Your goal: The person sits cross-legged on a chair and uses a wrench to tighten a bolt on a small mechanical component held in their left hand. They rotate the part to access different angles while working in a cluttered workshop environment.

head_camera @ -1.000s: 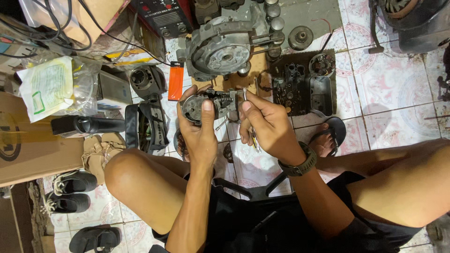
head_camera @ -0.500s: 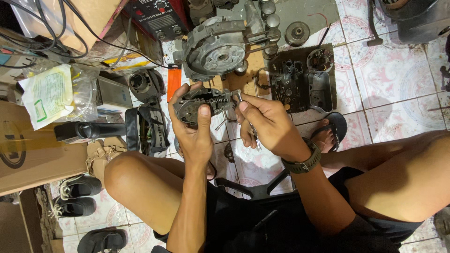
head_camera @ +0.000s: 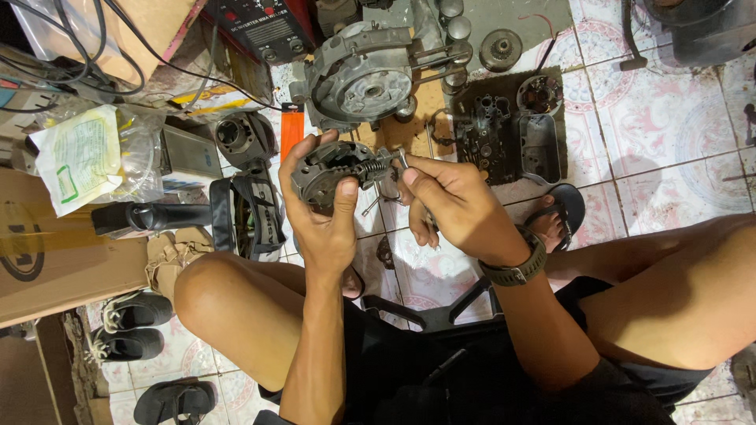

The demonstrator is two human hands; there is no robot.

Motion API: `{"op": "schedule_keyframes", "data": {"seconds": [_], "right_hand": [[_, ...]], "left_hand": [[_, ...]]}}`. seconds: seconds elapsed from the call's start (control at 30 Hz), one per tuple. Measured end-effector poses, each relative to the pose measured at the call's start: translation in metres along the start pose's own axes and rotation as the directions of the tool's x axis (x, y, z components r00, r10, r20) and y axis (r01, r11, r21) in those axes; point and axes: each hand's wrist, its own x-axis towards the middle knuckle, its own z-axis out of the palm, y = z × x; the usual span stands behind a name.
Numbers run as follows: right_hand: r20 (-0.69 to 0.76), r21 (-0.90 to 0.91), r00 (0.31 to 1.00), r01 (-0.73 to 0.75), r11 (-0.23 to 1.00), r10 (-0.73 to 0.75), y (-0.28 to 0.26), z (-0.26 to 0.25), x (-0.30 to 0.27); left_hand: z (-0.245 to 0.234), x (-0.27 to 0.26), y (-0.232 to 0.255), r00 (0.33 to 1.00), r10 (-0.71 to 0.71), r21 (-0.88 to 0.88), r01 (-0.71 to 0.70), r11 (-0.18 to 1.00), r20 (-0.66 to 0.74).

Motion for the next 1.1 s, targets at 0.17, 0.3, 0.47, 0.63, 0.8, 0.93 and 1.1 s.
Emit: {"op": "schedule_keyframes", "data": {"seconds": [0.17, 0.3, 0.47, 0.63, 0.8, 0.93, 1.1], "right_hand": [[-0.042, -0.015, 0.999, -0.020, 1.000, 0.019, -0.005, 0.005, -0.001], [-0.094, -0.044, 0.995, 0.041, 0.998, -0.045, 0.010, 0.005, 0.002], [-0.187, -0.218, 0.973, 0.095, 0.971, -0.137, -0.002, 0.016, 0.002], [-0.268, -0.403, 0.918, 0.170, 0.899, -0.294, 0.008, 0.030, -0.003], [-0.255, -0.416, 0.879, 0.276, 0.867, -0.402, 0.015, 0.028, 0.003], [0.009, -0.168, 0.931, 0.362, 0.917, -0.366, 0.012, 0.011, 0.012], [0.223, -0.108, 0.894, 0.420, 0.901, -0.390, 0.035, -0.028, 0.039]], "left_hand": [[0.001, 0.000, -0.001, 1.000, 0.012, 0.011, -0.012, 1.000, 0.007], [0.001, 0.000, -0.003, 1.000, 0.014, 0.008, -0.014, 1.000, -0.002], [0.008, -0.003, -0.005, 0.996, -0.002, 0.142, 0.015, 0.990, -0.091], [0.008, -0.023, -0.036, 0.972, -0.079, 0.218, 0.128, 0.967, -0.221], [0.015, -0.010, -0.012, 0.945, -0.113, 0.244, 0.192, 0.951, -0.306], [0.025, -0.001, 0.006, 0.872, -0.272, 0.060, 0.322, 0.945, -0.406], [0.012, -0.006, -0.012, 0.852, -0.369, -0.096, 0.360, 0.928, -0.372]]}}
